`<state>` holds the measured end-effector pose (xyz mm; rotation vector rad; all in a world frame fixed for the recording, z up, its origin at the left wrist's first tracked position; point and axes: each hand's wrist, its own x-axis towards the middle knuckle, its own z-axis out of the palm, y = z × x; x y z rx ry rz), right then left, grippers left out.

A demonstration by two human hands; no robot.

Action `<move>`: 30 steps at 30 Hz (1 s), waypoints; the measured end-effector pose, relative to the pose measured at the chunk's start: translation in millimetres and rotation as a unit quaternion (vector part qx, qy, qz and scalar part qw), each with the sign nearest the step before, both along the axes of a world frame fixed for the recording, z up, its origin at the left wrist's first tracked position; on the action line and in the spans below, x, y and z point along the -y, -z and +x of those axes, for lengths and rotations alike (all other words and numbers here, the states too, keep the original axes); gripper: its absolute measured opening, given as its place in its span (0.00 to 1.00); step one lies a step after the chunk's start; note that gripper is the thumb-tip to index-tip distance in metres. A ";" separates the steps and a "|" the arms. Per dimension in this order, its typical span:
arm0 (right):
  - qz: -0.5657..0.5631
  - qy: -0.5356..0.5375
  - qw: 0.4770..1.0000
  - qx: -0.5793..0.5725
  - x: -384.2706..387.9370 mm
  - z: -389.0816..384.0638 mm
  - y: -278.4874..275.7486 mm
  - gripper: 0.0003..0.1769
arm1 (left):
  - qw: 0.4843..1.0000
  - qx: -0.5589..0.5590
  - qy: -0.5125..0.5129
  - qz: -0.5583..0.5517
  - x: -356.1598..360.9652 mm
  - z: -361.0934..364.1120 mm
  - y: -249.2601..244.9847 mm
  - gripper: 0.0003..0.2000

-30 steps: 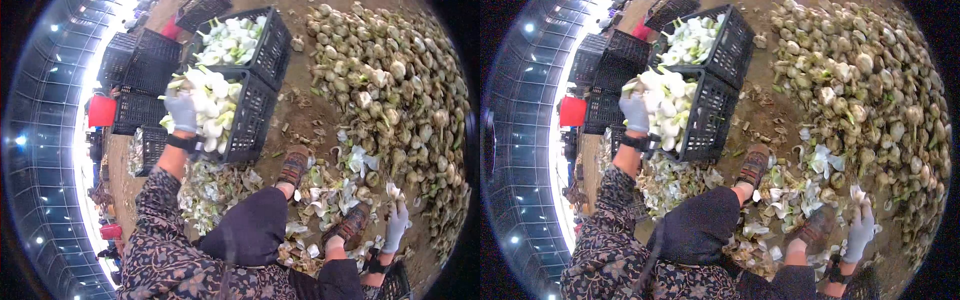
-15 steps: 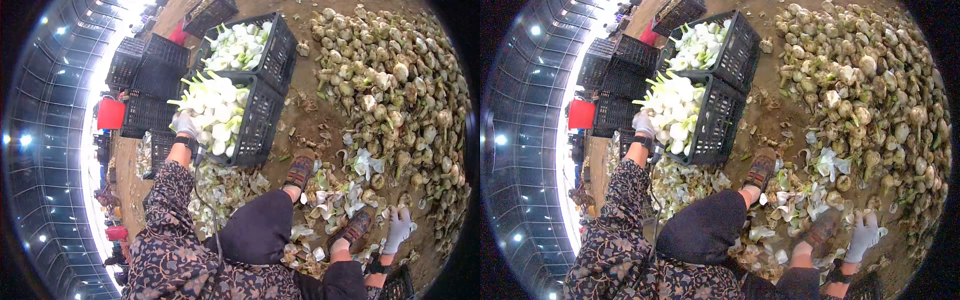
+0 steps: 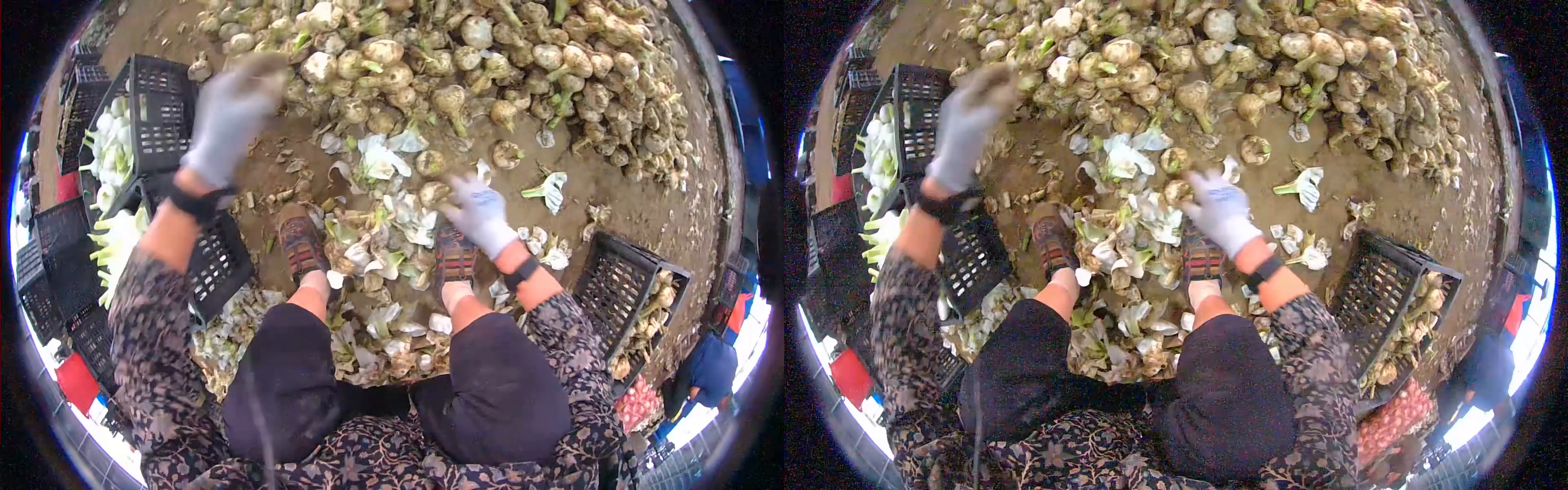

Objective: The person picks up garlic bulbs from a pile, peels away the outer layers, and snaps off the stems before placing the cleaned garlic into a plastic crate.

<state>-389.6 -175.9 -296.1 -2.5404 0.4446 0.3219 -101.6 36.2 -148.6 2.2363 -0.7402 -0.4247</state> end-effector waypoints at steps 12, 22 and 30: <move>0.528 0.256 0.806 0.085 0.7 76.0 -95.6 0.13 | 0.873 -0.417 0.054 -0.245 38.2 -132.7 93.6 0.32; 0.499 0.174 0.847 0.063 -11.0 70.7 -106.1 0.11 | 0.979 -0.124 0.072 -0.143 29.5 -114.6 60.8 0.28; 0.391 -0.067 0.913 -0.091 22.6 93.2 -101.5 0.19 | 0.990 -0.035 0.059 -0.127 11.2 -123.8 60.6 0.26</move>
